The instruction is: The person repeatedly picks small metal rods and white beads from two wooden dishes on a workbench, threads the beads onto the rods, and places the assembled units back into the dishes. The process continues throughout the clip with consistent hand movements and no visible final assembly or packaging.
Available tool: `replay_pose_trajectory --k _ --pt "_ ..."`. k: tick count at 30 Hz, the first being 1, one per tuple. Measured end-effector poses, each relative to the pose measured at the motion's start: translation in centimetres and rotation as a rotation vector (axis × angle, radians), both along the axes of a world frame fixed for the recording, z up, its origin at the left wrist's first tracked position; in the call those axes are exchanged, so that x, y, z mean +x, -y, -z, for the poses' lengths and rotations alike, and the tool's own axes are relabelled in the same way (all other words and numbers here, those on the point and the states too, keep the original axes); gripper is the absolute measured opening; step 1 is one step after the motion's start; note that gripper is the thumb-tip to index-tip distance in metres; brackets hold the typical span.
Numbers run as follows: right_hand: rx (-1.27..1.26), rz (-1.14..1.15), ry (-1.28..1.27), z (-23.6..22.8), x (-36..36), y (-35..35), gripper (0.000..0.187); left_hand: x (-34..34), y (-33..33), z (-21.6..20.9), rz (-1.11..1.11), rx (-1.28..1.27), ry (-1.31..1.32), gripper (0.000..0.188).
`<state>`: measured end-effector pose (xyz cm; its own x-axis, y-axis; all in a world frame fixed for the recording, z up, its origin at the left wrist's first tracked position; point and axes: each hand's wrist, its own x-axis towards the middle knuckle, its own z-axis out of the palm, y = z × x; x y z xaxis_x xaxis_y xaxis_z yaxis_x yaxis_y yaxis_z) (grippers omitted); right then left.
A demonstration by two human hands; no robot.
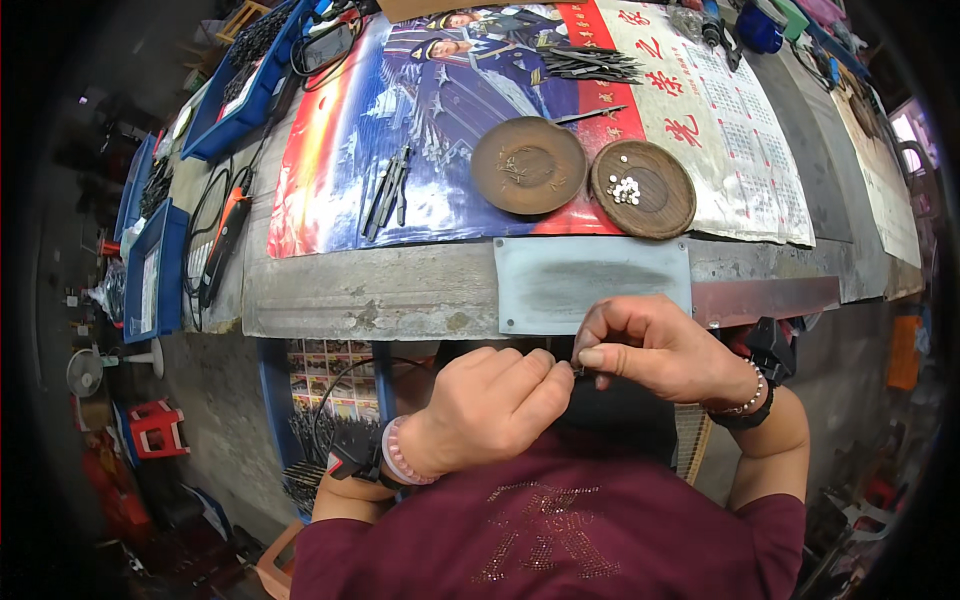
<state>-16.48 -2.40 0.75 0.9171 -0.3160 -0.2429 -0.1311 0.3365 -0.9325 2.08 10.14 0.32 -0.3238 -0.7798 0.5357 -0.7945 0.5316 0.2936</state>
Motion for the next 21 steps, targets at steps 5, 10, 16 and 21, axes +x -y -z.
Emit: replay_pose_trajectory --k 5,10,16,21 --pt "-0.099 -0.024 -0.027 0.1 0.0 0.1 0.015 -0.1 0.2 -0.3 0.0 -0.024 0.055 0.021" --pt "-0.436 -0.031 -0.012 0.0 0.0 -0.1 0.009 0.0 0.1 -0.1 0.014 0.018 0.034 0.022" --pt "-1.463 0.141 0.123 -0.2 0.3 -3.1 0.014 0.4 0.3 0.8 0.003 0.106 -0.166 0.025" --pt "-1.218 0.141 0.098 -0.3 -0.1 -1.6 0.014 0.6 0.6 1.1 -0.066 0.163 -0.238 0.024"
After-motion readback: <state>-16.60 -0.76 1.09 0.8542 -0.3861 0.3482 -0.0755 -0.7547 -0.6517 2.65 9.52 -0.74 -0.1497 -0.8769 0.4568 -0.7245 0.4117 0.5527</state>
